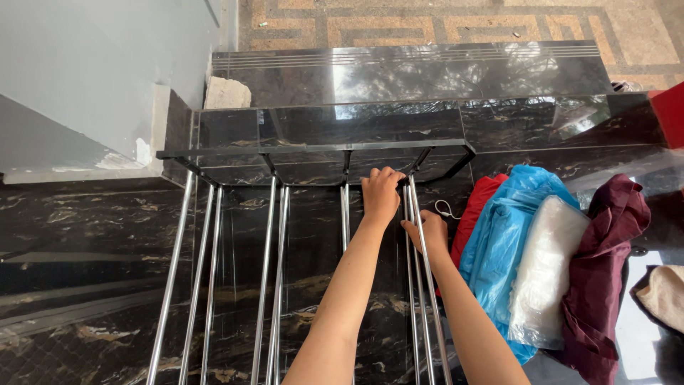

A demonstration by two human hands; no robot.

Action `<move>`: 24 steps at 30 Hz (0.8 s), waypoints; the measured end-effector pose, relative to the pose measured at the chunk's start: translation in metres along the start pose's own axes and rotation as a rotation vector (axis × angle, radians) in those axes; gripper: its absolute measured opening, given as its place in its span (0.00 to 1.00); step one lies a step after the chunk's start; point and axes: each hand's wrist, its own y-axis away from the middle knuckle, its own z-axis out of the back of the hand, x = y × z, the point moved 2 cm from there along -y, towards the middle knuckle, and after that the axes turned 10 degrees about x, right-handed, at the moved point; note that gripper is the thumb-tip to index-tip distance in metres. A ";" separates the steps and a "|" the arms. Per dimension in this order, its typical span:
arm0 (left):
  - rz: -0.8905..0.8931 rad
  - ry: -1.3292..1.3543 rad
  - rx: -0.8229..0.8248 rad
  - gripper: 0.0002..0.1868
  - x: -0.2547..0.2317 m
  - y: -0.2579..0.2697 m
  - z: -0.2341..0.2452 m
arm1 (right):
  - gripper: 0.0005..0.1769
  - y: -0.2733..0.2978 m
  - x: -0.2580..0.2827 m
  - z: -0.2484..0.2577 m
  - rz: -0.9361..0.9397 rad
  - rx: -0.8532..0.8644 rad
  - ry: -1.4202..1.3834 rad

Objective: The person assembles a metal rack by inserting vertical metal rods into a black plastic base and then attaching a black metal frame on top. The person handles the rods and frame by hand, aligning and securing them into place.

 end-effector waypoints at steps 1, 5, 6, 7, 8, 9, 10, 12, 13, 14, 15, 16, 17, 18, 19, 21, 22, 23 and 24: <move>-0.007 -0.001 -0.010 0.22 0.000 0.001 0.000 | 0.19 0.000 0.000 0.000 0.003 -0.005 -0.001; -0.001 -0.015 -0.006 0.21 -0.001 0.000 -0.001 | 0.19 0.001 0.000 -0.002 0.032 -0.057 -0.011; 0.005 -0.017 0.000 0.20 -0.002 0.000 -0.001 | 0.19 0.001 0.000 -0.002 0.019 -0.055 -0.005; 0.011 -0.020 0.006 0.18 -0.003 0.000 0.000 | 0.19 0.002 0.001 -0.001 0.006 -0.052 -0.001; 0.016 -0.023 0.011 0.16 -0.004 0.000 0.002 | 0.20 0.003 0.003 -0.001 -0.006 -0.050 0.004; 0.015 -0.015 0.014 0.16 -0.005 0.001 0.004 | 0.19 0.004 0.005 0.000 -0.022 -0.044 0.005; 0.015 -0.008 0.017 0.16 -0.007 0.003 0.006 | 0.19 0.007 0.006 0.001 -0.037 -0.038 0.005; 0.009 0.014 0.025 0.16 -0.008 0.004 0.010 | 0.18 0.010 0.012 0.002 -0.050 -0.042 0.000; 0.006 0.032 0.030 0.17 -0.009 0.005 0.012 | 0.18 0.011 0.014 0.003 -0.049 -0.051 -0.002; 0.003 0.049 0.035 0.17 -0.010 0.006 0.012 | 0.17 0.012 0.015 0.004 -0.048 -0.060 -0.005; 0.008 0.042 0.044 0.18 -0.010 0.006 0.013 | 0.17 0.013 0.017 0.005 -0.059 -0.055 -0.007; 0.013 0.036 0.053 0.19 -0.011 0.007 0.013 | 0.17 0.014 0.017 0.005 -0.071 -0.050 -0.009; 0.017 0.028 0.060 0.19 -0.012 0.007 0.013 | 0.17 0.014 0.017 0.005 -0.081 -0.047 -0.012; 0.023 0.002 0.062 0.19 -0.013 0.006 0.013 | 0.17 0.014 0.016 0.004 -0.071 -0.051 -0.008; 0.030 -0.025 0.062 0.19 -0.014 0.006 0.012 | 0.18 0.014 0.015 0.003 -0.060 -0.055 -0.003; 0.052 -0.060 0.070 0.18 -0.016 0.005 0.011 | 0.17 0.013 0.011 0.002 -0.008 -0.065 0.016; 0.068 -0.068 0.077 0.18 -0.017 0.005 0.011 | 0.17 0.014 0.009 0.001 0.033 -0.071 0.031; 0.080 -0.076 0.084 0.17 -0.019 0.004 0.010 | 0.17 0.013 0.007 0.001 0.074 -0.080 0.045; 0.086 -0.068 0.086 0.17 -0.020 0.002 0.010 | 0.17 0.010 0.005 0.002 0.119 -0.080 0.013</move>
